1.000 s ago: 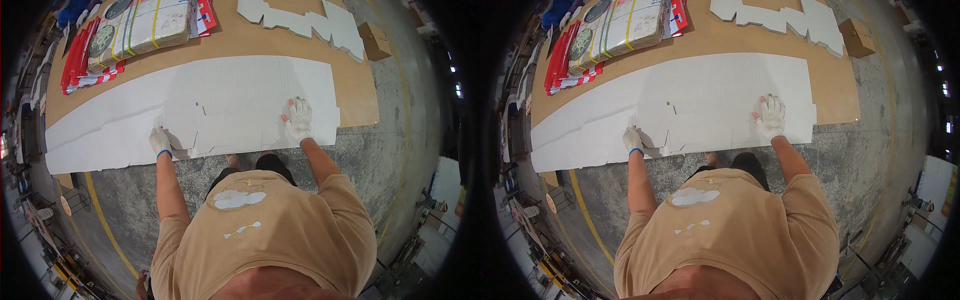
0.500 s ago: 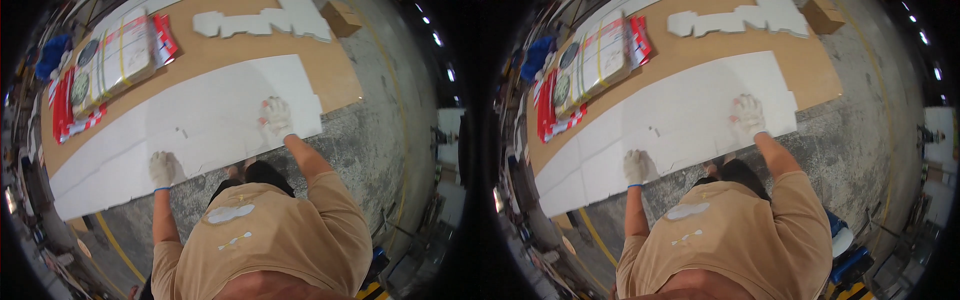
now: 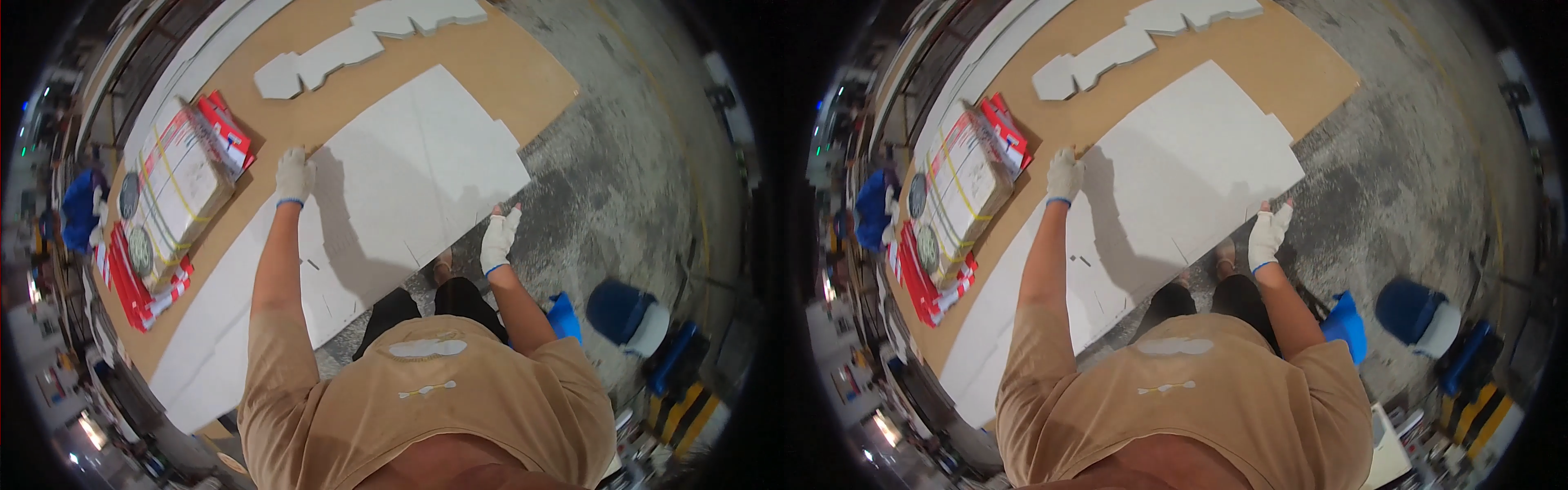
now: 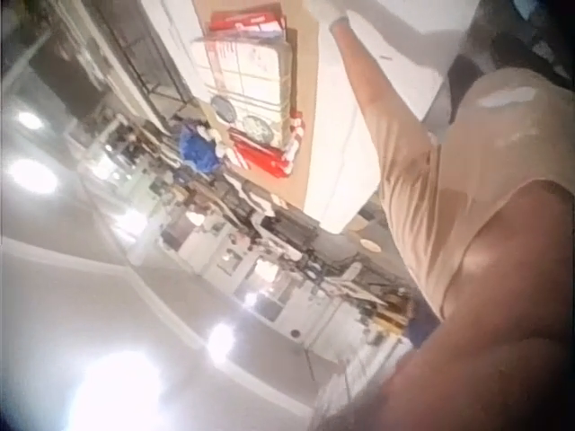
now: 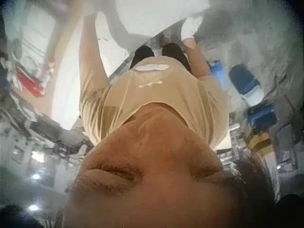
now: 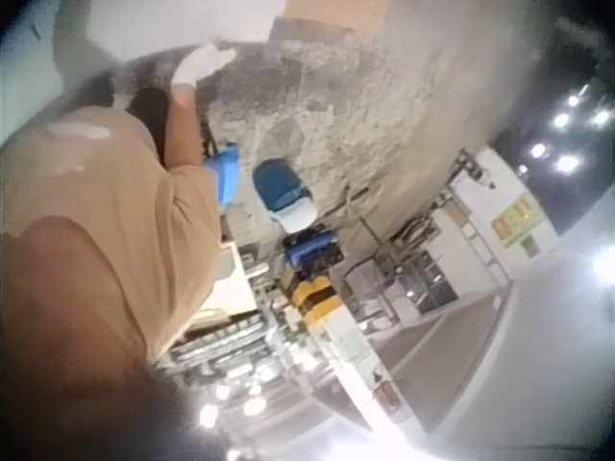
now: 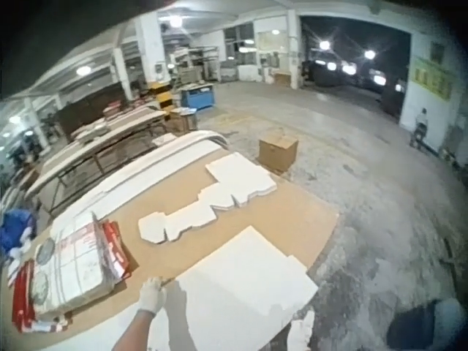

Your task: Sort and stack pieces of white cardboard on an industrial work table.

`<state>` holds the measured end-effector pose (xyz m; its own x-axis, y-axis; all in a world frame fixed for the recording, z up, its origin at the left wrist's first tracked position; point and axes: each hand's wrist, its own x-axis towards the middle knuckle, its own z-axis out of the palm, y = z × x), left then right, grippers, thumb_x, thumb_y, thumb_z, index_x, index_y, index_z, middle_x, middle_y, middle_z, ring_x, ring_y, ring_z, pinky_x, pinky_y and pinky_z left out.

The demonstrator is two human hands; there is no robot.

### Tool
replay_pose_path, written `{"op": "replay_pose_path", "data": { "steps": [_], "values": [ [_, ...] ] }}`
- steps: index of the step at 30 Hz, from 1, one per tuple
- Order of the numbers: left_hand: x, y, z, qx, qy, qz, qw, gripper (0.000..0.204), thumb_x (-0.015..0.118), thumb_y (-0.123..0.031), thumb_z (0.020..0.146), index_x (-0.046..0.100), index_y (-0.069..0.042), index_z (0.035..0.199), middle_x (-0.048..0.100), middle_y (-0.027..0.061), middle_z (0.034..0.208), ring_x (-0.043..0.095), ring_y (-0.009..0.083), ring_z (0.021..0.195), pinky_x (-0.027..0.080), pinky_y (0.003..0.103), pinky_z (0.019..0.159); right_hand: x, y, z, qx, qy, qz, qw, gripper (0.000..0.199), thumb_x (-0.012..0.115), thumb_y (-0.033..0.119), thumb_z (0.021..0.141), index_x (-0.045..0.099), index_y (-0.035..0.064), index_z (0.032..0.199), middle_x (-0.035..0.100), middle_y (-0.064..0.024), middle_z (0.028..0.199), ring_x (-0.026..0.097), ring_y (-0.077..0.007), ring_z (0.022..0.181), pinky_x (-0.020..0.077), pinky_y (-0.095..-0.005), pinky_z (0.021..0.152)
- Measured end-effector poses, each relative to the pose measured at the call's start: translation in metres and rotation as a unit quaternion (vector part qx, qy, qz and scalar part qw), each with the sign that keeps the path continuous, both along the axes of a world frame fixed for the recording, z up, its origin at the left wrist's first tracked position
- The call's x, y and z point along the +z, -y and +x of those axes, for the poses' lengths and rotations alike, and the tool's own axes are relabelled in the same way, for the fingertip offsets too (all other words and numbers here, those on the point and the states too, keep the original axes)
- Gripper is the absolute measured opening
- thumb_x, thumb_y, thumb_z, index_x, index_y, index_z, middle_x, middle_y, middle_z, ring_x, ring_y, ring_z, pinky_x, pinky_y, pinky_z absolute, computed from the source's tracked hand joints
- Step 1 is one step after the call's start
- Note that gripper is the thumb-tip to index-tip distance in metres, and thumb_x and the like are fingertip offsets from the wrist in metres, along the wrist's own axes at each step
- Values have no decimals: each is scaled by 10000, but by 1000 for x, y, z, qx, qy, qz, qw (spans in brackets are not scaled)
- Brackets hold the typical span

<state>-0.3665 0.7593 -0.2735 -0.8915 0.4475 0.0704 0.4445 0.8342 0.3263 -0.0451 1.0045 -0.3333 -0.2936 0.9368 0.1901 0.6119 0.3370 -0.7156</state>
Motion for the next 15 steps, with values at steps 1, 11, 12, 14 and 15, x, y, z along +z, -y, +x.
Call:
{"op": "replay_pose_path", "data": {
  "steps": [1, 11, 12, 14, 15],
  "values": [
    [-11, -9, -20, -14, 5, -2, 1000, 295, 513, -156, 750, 559, -56, 1024, 538, 176, 1089, 493, 363, 1033, 422, 426, 857, 0, 12, 4, -83, -115, -218, 966, 561, 495, 367, 866, 356, 34, 1296, 388, -169, 1295, 334, -303, 1231, 283, -396, 1006],
    [-43, -76, -56, -182, 63, -31, 981, 242, 495, -227, 775, 581, -56, 924, 582, 178, 1003, 560, 363, 922, 444, 436, 810, 13, 86, -27, -101, -470, -552, 681, 676, 310, 576, 889, 349, 52, 1315, 404, -80, 1319, 366, -228, 1222, 271, -363, 1032],
    [-44, -71, -56, -184, 47, -30, 981, 236, 499, -226, 775, 585, -62, 921, 583, 174, 1006, 560, 362, 923, 446, 436, 808, 19, 87, -29, -103, -468, -552, 682, 676, 310, 576, 889, 349, 52, 1315, 404, -80, 1319, 366, -228, 1222, 271, -363, 1032],
    [-44, -68, -57, -196, 36, -24, 980, 236, 495, -229, 780, 589, -64, 919, 585, 172, 1003, 559, 362, 926, 446, 436, 809, 28, 86, -28, -104, -433, -580, 682, 682, 281, 579, 894, 339, 53, 1324, 400, -74, 1323, 358, -220, 1229, 266, -355, 1032],
    [-43, -67, -58, -208, 24, -17, 978, 237, 490, -233, 784, 593, -66, 918, 587, 169, 999, 557, 361, 929, 446, 436, 810, 30, 86, -30, -101, -432, -579, 684, 682, 281, 579, 894, 339, 53, 1324, 400, -74, 1323, 358, -220, 1229, 266, -355, 1032]
  ]
}}
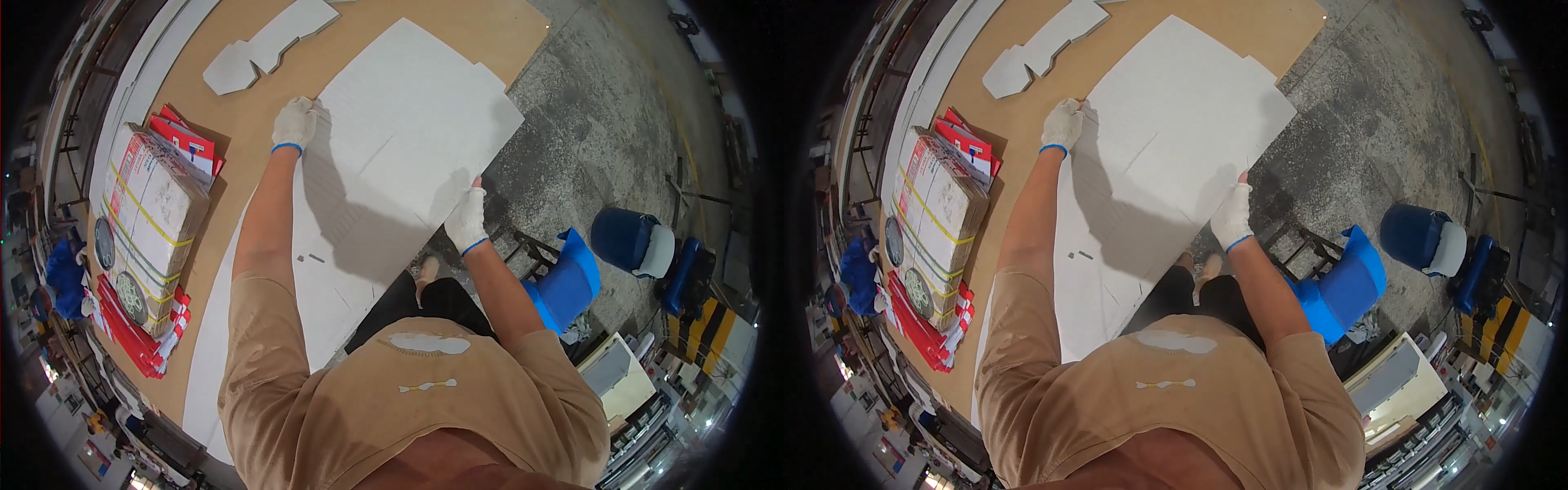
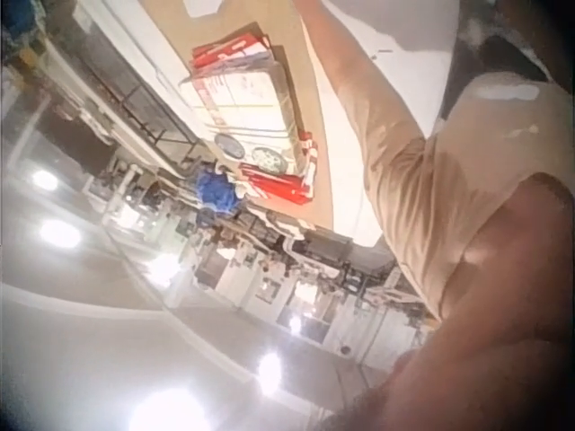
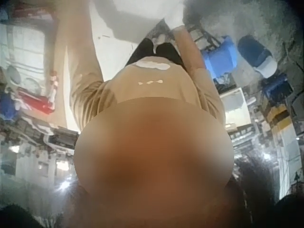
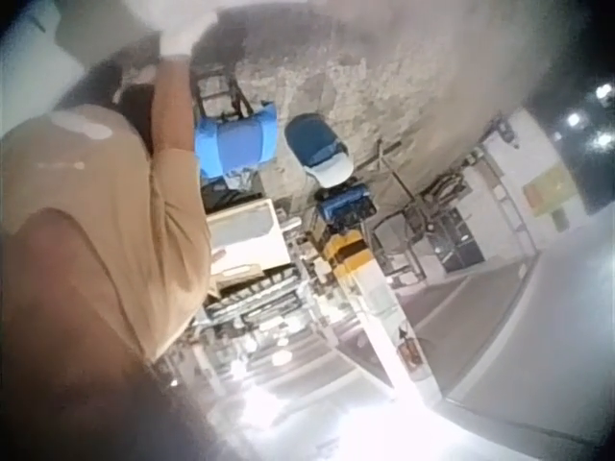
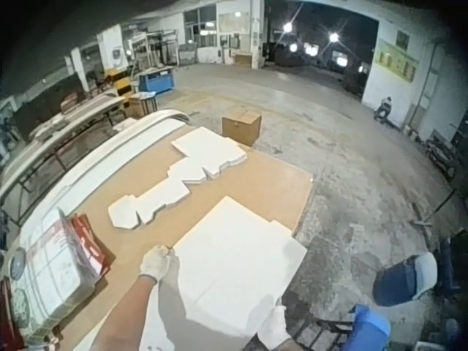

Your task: Sort and stack pieces of white cardboard on an industrial work table.

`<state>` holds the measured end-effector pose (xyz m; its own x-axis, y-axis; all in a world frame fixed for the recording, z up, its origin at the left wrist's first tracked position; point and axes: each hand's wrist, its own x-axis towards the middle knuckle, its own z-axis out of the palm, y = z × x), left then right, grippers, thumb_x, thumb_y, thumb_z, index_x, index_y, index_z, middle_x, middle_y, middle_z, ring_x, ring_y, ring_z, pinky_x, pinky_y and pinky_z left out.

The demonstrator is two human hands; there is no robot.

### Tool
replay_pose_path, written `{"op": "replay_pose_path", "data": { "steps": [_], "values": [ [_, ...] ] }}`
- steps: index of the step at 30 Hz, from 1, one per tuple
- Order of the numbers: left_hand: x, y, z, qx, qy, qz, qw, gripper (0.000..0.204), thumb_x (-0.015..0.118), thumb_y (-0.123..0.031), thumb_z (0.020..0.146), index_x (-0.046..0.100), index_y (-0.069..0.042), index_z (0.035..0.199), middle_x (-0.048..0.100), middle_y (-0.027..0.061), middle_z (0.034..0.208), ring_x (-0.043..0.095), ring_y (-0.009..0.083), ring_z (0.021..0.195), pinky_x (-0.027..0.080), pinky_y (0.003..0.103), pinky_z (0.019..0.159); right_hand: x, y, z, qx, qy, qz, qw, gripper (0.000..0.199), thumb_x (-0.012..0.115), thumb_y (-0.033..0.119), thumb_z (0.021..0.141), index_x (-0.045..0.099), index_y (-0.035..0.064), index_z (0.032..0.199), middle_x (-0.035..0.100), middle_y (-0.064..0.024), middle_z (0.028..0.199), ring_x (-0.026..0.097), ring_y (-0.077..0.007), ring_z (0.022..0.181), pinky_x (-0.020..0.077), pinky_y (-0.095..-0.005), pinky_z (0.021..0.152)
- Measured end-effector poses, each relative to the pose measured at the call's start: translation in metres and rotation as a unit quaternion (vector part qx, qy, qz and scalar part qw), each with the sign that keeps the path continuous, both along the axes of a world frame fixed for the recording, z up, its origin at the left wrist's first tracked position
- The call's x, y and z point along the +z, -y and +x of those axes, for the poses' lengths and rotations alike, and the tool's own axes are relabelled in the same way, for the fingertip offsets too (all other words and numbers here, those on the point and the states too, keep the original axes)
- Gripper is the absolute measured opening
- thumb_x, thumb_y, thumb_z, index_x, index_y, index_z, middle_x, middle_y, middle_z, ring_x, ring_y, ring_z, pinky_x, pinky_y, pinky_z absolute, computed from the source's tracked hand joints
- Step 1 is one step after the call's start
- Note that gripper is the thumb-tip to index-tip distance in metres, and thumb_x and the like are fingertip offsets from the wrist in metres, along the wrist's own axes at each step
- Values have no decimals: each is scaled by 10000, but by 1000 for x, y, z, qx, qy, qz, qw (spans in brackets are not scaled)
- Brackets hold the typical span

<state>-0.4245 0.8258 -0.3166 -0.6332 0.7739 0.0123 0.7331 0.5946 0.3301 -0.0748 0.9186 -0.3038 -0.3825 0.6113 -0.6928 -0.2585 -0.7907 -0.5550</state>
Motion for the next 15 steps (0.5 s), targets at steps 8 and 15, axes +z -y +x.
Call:
{"op": "replay_pose_path", "data": {
  "steps": [8, 15],
  "values": [
    [-10, 17, -8, 56, 130, 123, 982, 261, 472, -212, 816, 578, -38, 979, 568, 219, 1011, 527, 391, 974, 427, 412, 832, -20, 2, 1, -28, -43, 25, 998, 627, 289, 567, 896, 415, 78, 1268, 463, -51, 1266, 433, -210, 1151, 300, -361, 1009],
    [-26, 173, -7, 117, 29, -22, 993, 264, 445, -201, 829, 581, -10, 950, 586, 233, 987, 540, 395, 946, 420, 427, 826, -6, 96, 21, 28, 54, -91, 994, 759, 213, 646, 863, 303, 79, 1358, 337, -78, 1392, 316, -319, 1256, 250, -505, 998]
  ]
}}
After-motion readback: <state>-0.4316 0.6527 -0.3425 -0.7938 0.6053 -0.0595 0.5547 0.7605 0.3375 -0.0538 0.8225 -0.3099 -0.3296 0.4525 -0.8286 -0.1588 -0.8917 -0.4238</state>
